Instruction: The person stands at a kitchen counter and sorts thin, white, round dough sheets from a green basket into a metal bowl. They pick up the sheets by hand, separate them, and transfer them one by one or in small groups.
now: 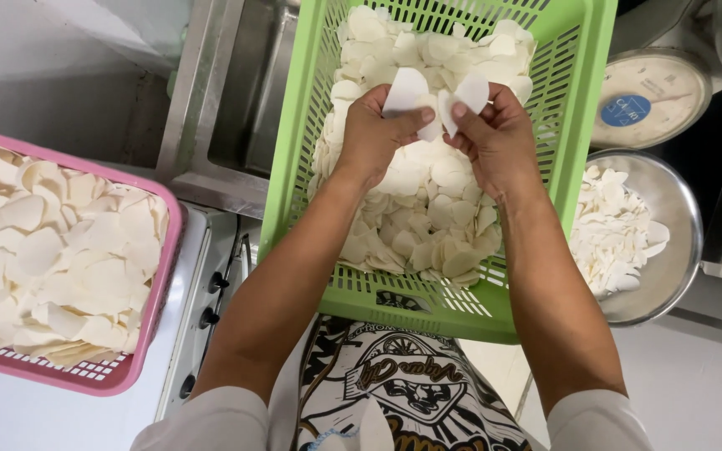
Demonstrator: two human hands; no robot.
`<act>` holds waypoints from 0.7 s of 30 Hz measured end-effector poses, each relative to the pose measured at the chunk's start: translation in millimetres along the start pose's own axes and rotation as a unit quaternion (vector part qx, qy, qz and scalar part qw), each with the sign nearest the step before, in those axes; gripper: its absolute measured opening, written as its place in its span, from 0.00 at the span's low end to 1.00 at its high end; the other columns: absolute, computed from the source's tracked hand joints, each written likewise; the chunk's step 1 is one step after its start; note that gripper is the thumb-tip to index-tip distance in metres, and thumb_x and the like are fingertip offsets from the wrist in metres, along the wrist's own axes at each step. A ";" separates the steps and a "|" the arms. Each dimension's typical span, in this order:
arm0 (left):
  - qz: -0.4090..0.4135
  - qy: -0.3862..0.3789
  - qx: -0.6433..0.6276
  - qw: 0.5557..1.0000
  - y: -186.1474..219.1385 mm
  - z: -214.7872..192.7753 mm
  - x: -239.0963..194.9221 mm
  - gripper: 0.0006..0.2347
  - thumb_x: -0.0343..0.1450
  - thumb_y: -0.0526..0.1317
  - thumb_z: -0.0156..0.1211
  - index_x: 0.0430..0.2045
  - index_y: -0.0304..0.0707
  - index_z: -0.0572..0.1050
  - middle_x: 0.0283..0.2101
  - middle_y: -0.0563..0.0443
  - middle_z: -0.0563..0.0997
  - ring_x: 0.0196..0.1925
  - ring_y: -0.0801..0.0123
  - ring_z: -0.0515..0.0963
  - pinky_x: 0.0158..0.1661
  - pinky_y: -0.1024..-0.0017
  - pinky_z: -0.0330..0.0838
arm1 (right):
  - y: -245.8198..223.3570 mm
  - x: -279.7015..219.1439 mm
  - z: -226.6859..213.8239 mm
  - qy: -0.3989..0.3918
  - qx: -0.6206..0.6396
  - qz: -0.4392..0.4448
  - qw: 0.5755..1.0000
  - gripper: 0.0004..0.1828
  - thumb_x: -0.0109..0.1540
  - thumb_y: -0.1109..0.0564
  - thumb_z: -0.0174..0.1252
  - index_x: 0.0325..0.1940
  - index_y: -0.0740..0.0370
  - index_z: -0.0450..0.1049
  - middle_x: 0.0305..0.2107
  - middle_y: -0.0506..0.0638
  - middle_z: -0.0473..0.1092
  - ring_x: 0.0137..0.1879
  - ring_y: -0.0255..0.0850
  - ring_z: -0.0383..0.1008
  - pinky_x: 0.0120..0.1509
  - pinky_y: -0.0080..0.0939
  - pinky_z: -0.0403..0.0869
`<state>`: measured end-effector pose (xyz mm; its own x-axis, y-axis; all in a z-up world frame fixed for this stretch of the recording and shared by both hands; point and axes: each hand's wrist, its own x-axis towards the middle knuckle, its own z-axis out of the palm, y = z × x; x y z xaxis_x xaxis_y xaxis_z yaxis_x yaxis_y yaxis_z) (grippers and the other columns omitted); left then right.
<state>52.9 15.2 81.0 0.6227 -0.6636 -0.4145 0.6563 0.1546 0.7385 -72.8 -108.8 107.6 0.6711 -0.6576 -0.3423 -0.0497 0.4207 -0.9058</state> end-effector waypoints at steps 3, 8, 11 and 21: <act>0.026 -0.014 -0.020 0.999 3.6 6.2 4.7 0.09 0.64 0.32 0.72 0.34 0.33 0.79 0.32 0.45 0.85 0.35 0.64 0.85 0.44 0.58 0.87 | -10.8 -6.9 22.3 -0.003 -0.111 -0.025 0.994 0.29 0.54 0.66 0.73 0.56 0.54 0.70 0.42 0.48 0.72 0.47 0.38 0.76 0.53 0.39 0.82; 0.043 0.010 -0.012 0.999 9.7 8.9 18.2 0.12 0.66 0.31 0.69 0.42 0.29 0.78 0.40 0.41 0.85 0.43 0.55 0.87 0.45 0.61 0.86 | -9.2 17.0 17.1 0.043 -0.105 -0.024 0.993 0.34 0.55 0.71 0.69 0.61 0.53 0.67 0.41 0.50 0.74 0.43 0.40 0.78 0.48 0.38 0.84; 0.041 0.018 0.017 0.999 22.6 11.5 21.2 0.12 0.67 0.31 0.67 0.44 0.29 0.77 0.42 0.39 0.85 0.45 0.53 0.88 0.46 0.64 0.86 | -15.0 28.9 8.9 0.059 -0.091 0.007 0.994 0.38 0.55 0.71 0.68 0.64 0.49 0.64 0.50 0.56 0.65 0.45 0.42 0.74 0.50 0.38 0.82; 0.034 0.011 0.498 0.867 23.1 -44.6 47.8 0.28 0.71 0.35 0.63 0.68 0.34 0.61 0.70 0.33 0.66 0.70 0.47 0.68 0.64 0.63 0.68 | -52.2 -17.1 -38.8 0.100 -0.321 0.019 0.942 0.18 0.61 0.65 0.58 0.54 0.50 0.76 0.51 0.43 0.76 0.49 0.34 0.76 0.54 0.32 0.78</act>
<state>116.8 19.7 54.5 0.6601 -0.6624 -0.3543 -0.0677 -0.5222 0.8502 -110.4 -143.8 151.0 0.5108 -0.7811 -0.3592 -0.5502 0.0241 -0.8347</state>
